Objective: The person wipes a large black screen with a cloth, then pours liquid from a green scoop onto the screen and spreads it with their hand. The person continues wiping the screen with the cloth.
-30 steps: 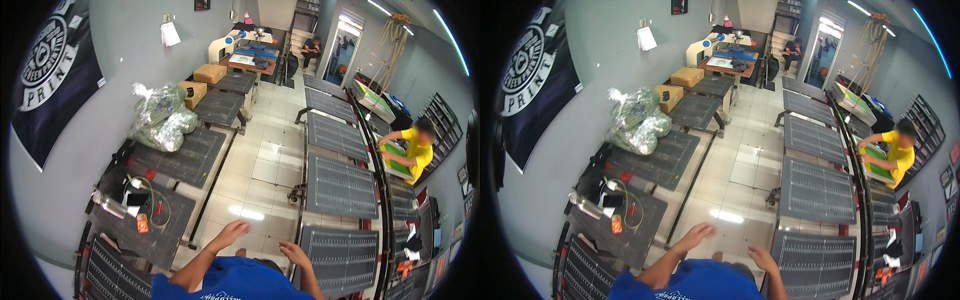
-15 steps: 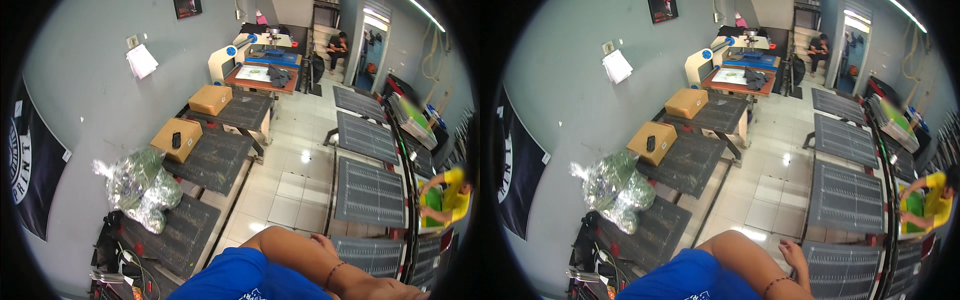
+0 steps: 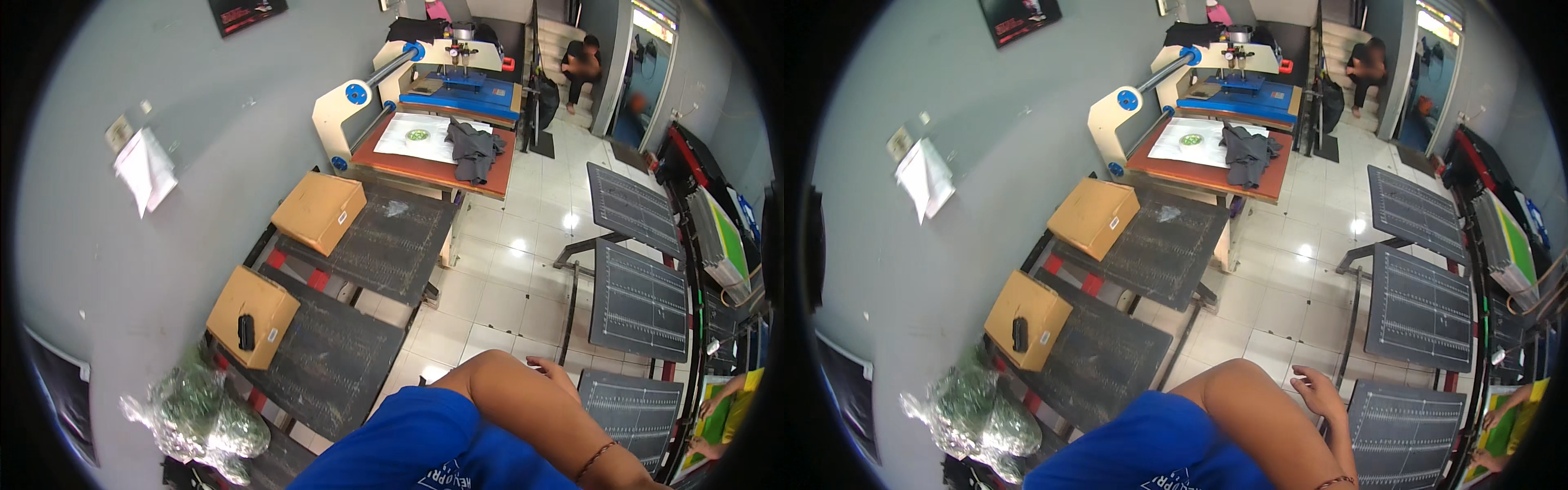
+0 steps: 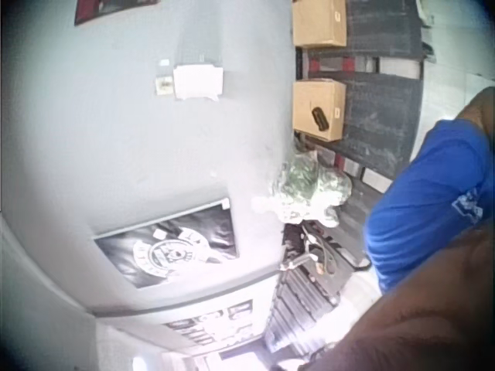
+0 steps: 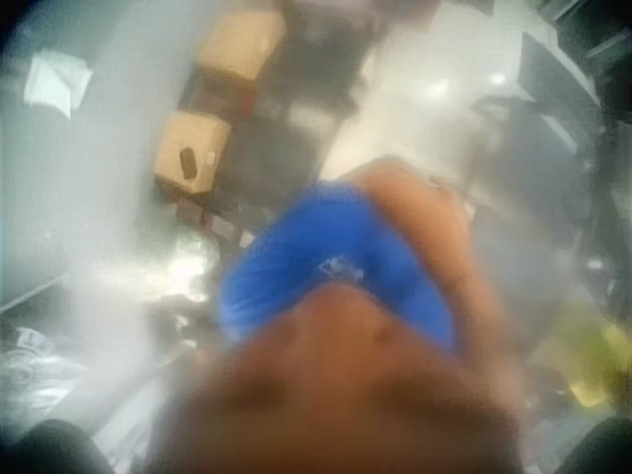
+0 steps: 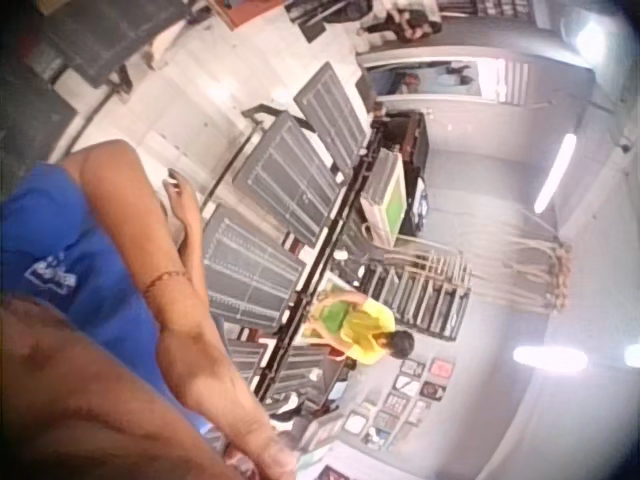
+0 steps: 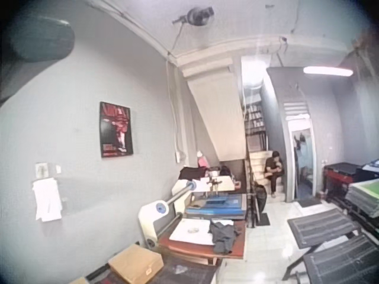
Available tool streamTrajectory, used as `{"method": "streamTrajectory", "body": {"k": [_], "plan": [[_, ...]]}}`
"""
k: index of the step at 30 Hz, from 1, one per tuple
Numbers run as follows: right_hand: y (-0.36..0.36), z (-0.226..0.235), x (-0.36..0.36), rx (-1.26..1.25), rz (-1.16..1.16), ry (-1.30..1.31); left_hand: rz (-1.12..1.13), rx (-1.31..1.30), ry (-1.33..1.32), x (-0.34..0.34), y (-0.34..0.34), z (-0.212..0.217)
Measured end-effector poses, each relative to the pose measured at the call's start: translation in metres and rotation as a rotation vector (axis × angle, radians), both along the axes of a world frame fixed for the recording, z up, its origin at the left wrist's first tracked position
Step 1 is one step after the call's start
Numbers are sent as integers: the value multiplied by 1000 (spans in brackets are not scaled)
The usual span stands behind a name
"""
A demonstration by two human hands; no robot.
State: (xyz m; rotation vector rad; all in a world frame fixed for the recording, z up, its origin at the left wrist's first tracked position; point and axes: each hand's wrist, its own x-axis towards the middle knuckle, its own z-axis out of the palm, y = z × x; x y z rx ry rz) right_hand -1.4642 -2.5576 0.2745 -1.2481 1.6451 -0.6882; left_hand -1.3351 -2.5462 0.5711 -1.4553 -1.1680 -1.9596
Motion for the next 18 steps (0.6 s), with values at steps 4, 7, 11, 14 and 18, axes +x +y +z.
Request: {"method": "streamTrajectory", "body": {"k": [4, 7, 11, 14, 18], "plan": [[-112, -2, -22, 36, 63, -7, 92, -11, -53, -23, -119, -2], [-228, -31, -56, 22, 273, 40, 153, -21, -75, -45, -197, -10], [-421, -6, -56, -263, 344, 191, 318, -47, -146, -75, -306, -30], [-570, 6, -33, -768, 90, 311, 499, -65, -231, -94, -389, -46], [-708, 30, -52, -570, 258, 427, 1047, -87, -635, -94, -504, -98]]}}
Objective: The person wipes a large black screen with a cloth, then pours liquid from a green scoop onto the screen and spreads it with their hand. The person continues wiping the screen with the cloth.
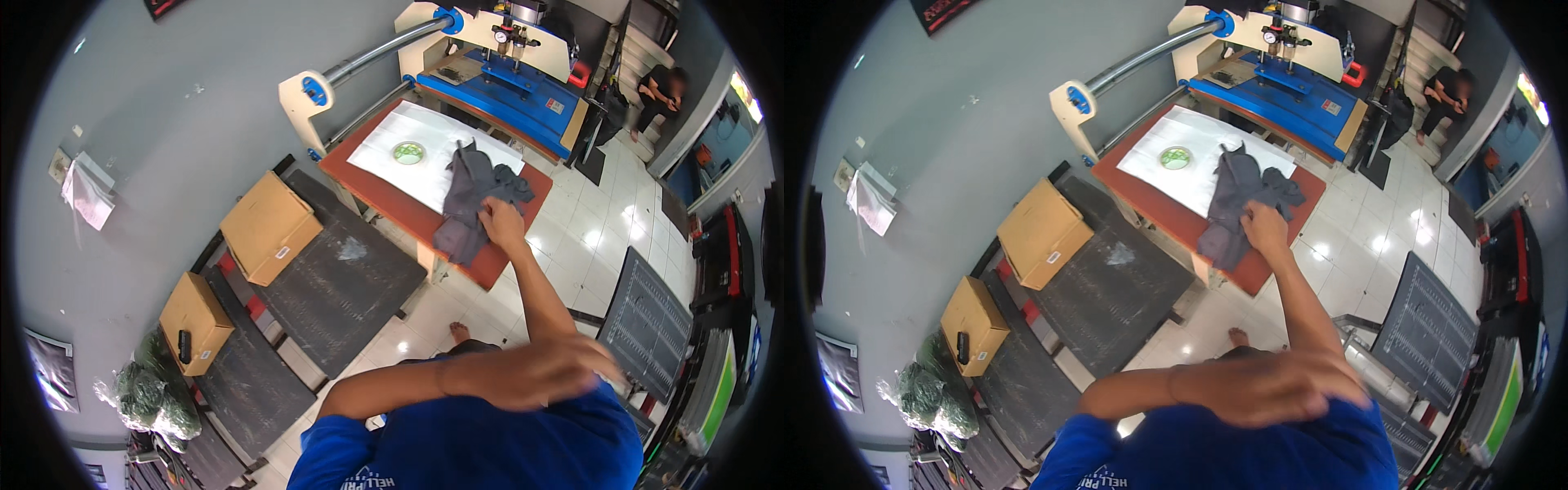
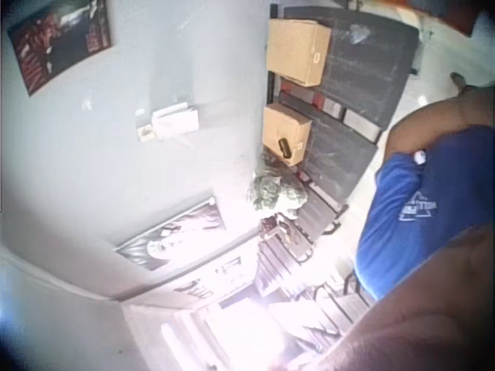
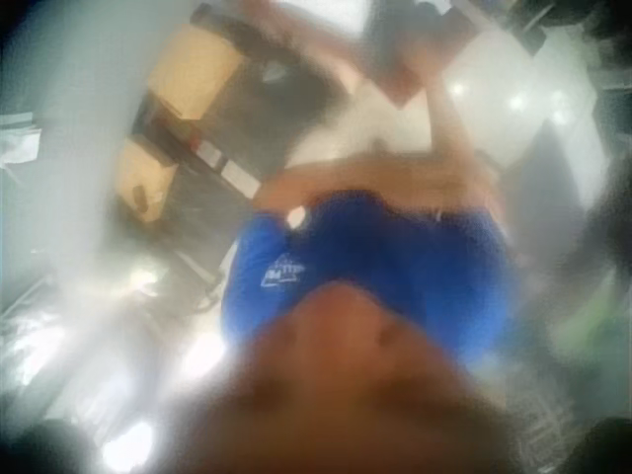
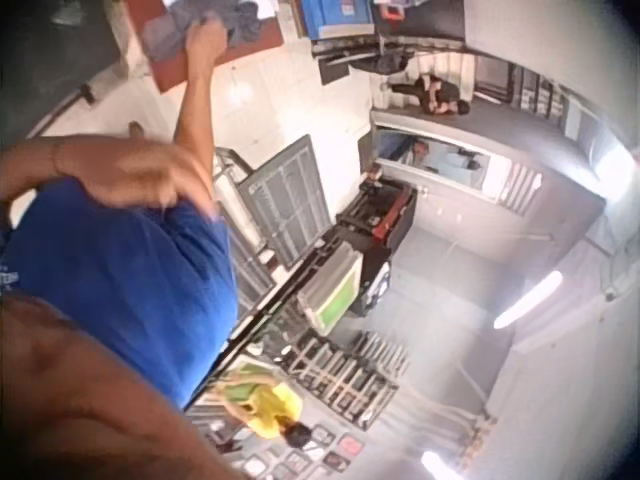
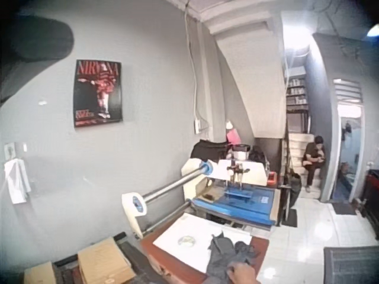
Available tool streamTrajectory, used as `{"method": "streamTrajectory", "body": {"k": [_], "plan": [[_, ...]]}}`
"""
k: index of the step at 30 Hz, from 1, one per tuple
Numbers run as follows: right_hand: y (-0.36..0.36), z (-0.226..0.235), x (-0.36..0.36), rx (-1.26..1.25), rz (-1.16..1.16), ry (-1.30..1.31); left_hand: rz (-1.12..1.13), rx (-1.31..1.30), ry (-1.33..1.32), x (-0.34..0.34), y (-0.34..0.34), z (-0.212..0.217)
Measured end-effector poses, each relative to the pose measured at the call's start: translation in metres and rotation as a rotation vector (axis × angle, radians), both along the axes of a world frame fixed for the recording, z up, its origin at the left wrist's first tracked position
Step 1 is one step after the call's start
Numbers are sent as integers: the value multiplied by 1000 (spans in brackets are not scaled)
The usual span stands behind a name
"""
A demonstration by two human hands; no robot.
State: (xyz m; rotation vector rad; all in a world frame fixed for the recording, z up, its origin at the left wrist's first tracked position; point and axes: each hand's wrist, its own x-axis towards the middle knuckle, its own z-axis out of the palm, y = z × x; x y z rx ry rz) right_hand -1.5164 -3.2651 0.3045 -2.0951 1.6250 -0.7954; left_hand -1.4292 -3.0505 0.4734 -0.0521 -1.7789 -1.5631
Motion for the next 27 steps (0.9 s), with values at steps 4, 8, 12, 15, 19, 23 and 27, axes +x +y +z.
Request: {"method": "streamTrajectory", "body": {"k": [4, 8, 12, 15, 19, 23, 27], "plan": [[-85, 64, -32, 62, 148, -695, 949, 56, -453, 16, -69, -122], [-138, 114, -56, 333, 209, -1369, 1661, -47, -731, 22, -115, -185], [-170, 97, -76, 552, 148, -1656, 1784, 21, -875, 18, -155, -197], [-174, 82, -76, 640, 254, -1756, 1449, 437, -875, 44, -173, -205], [-204, 2, -86, 502, 35, -1089, 1417, 368, -911, 68, -178, -209], [-190, -52, -115, 311, -14, -490, 1508, 156, -850, 66, -177, -207], [-174, -77, -116, 27, -32, -459, 1351, 240, -1141, 69, -179, -188]]}}
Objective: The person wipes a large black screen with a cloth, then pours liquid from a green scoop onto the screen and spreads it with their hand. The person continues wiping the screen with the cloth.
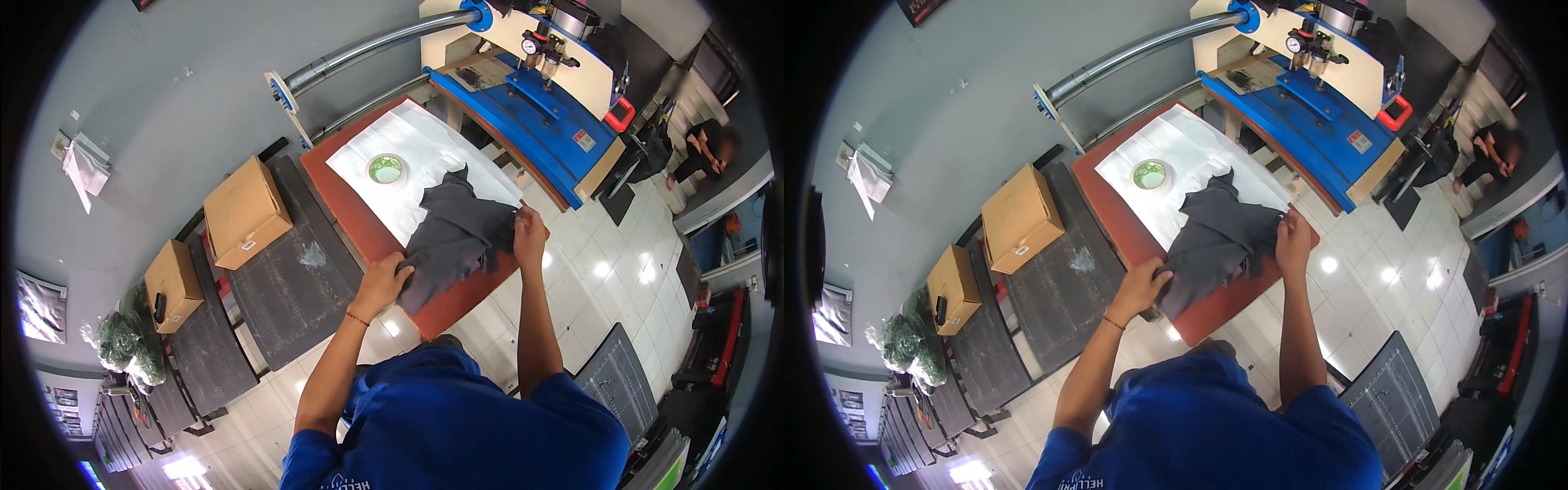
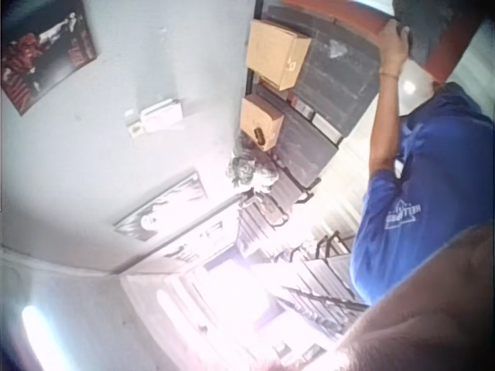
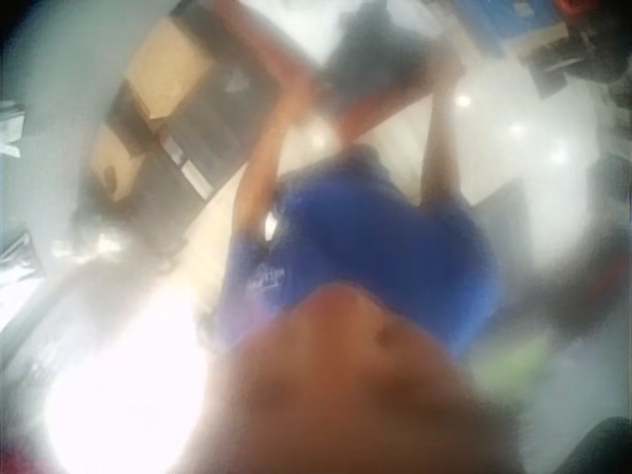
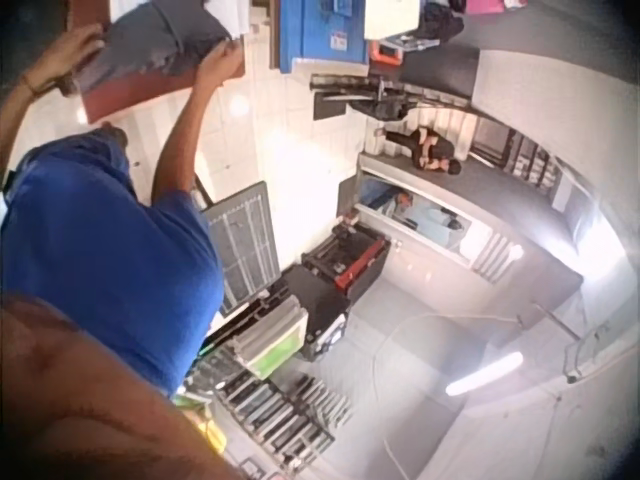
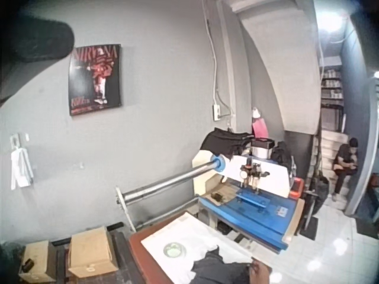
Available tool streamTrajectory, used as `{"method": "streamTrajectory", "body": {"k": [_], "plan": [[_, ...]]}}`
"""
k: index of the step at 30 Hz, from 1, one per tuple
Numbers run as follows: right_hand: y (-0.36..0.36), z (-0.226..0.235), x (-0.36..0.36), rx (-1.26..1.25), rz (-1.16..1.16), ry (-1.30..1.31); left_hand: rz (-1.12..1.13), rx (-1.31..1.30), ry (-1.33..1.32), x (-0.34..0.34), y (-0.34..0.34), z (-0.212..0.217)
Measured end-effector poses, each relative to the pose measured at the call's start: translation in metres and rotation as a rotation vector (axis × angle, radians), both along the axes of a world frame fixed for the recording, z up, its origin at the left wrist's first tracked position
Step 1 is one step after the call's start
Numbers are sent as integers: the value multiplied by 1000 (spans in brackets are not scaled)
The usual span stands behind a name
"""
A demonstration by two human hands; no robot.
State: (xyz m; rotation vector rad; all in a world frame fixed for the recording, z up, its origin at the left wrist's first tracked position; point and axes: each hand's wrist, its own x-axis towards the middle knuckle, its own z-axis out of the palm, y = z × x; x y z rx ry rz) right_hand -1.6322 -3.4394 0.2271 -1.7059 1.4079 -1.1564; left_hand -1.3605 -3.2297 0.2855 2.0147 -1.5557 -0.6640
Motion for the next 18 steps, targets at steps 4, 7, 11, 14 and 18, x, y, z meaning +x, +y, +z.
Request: {"method": "streamTrajectory", "body": {"k": [4, 7, 11, 14, 18], "plan": [[43, 38, 16, -326, -20, 218, -85, -257, 9, 10, 8, 61], [81, 67, 39, -359, 209, 94, -42, -358, 397, 7, 11, 96], [97, 76, 75, -466, 551, 270, -60, -365, 600, 7, -1, 106], [82, 69, 84, -260, 553, 129, 87, -450, 755, 2, -6, 101], [76, 144, 95, -265, 520, -151, 264, -615, 722, 15, -4, 105]]}}
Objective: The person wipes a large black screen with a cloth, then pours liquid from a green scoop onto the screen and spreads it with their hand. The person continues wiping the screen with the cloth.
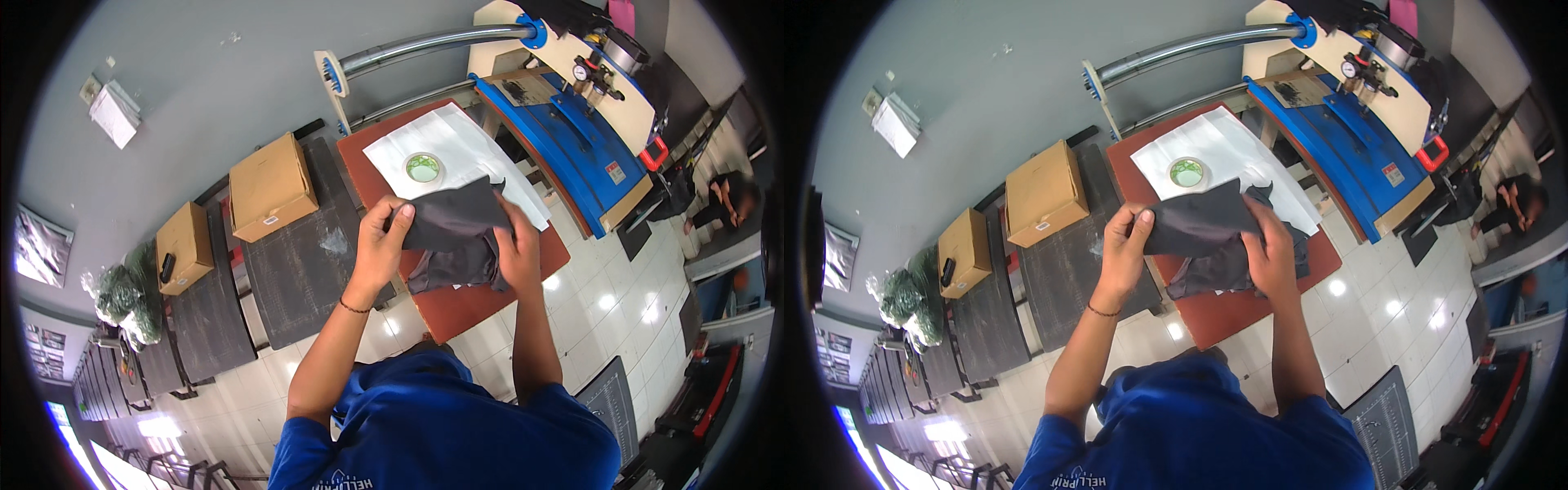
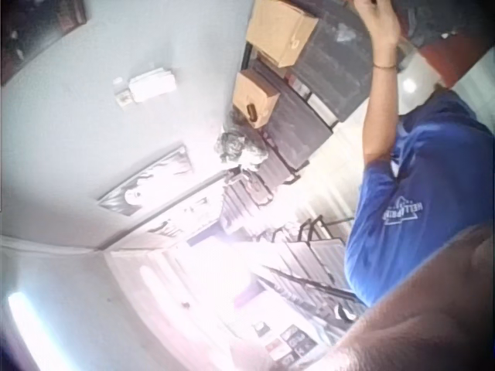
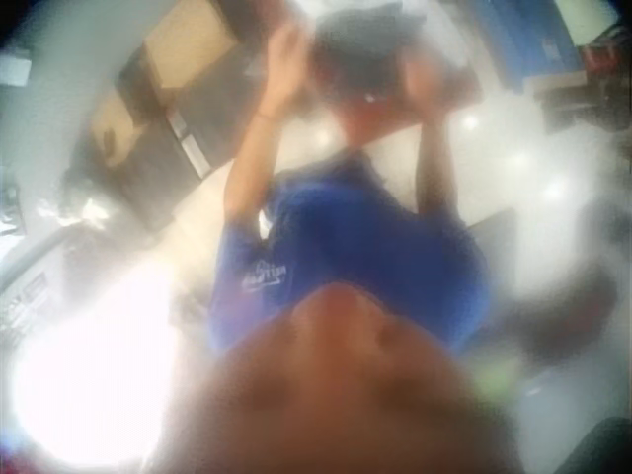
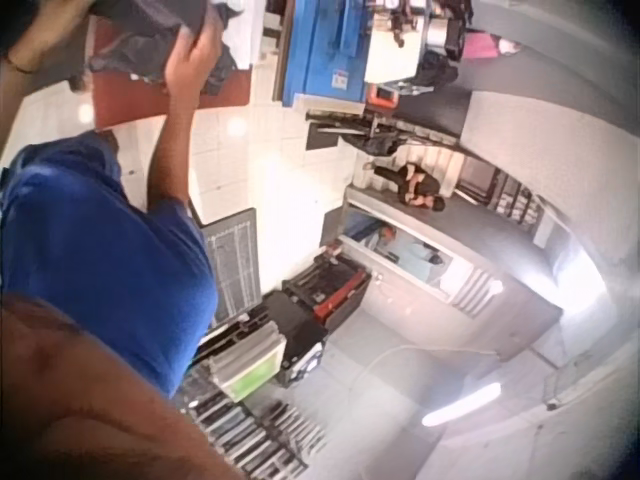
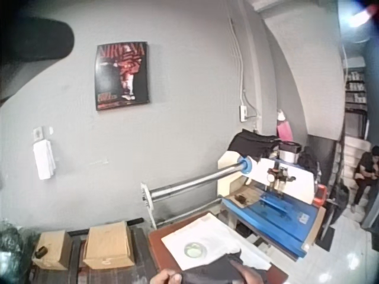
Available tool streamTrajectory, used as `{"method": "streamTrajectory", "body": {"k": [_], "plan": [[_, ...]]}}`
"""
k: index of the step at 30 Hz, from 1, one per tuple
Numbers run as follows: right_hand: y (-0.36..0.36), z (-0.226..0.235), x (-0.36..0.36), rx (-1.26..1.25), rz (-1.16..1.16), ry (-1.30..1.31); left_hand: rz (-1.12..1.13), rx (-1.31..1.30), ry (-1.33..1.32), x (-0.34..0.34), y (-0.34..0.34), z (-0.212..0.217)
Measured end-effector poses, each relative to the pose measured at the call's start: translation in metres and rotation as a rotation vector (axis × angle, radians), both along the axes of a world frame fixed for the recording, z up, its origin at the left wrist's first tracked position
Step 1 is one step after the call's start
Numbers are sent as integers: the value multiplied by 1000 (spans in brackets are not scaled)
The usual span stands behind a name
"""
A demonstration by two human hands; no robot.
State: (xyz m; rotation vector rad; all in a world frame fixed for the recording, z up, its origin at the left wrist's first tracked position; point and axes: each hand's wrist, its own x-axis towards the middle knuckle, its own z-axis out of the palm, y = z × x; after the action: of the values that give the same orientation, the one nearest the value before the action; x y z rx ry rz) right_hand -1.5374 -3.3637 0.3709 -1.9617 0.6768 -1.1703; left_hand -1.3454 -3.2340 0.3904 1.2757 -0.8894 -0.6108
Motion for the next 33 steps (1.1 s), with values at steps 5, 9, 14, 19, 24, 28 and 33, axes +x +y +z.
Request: {"method": "streamTrajectory", "body": {"k": [5, 9, 14, 19, 24, 28, 33], "plan": [[-12, 27, 24, 178, -13, -106, 173, 31, -139, 9, 13, 21], [-17, 26, 38, 451, 294, -7, 296, 16, -57, 29, 39, 16], [-5, 23, 54, 367, 392, 176, 219, -56, 301, 47, 90, 5], [8, -10, 79, 174, 157, 87, 213, -138, 488, 55, 160, 2], [101, -3, 104, 541, 632, 142, 198, -247, 657, 54, 220, 4], [206, -2, 152, 10, 887, 117, 283, -187, 695, 59, 250, 12], [273, -10, 209, 479, 1029, 285, 489, -155, 548, 90, 347, 17]]}}
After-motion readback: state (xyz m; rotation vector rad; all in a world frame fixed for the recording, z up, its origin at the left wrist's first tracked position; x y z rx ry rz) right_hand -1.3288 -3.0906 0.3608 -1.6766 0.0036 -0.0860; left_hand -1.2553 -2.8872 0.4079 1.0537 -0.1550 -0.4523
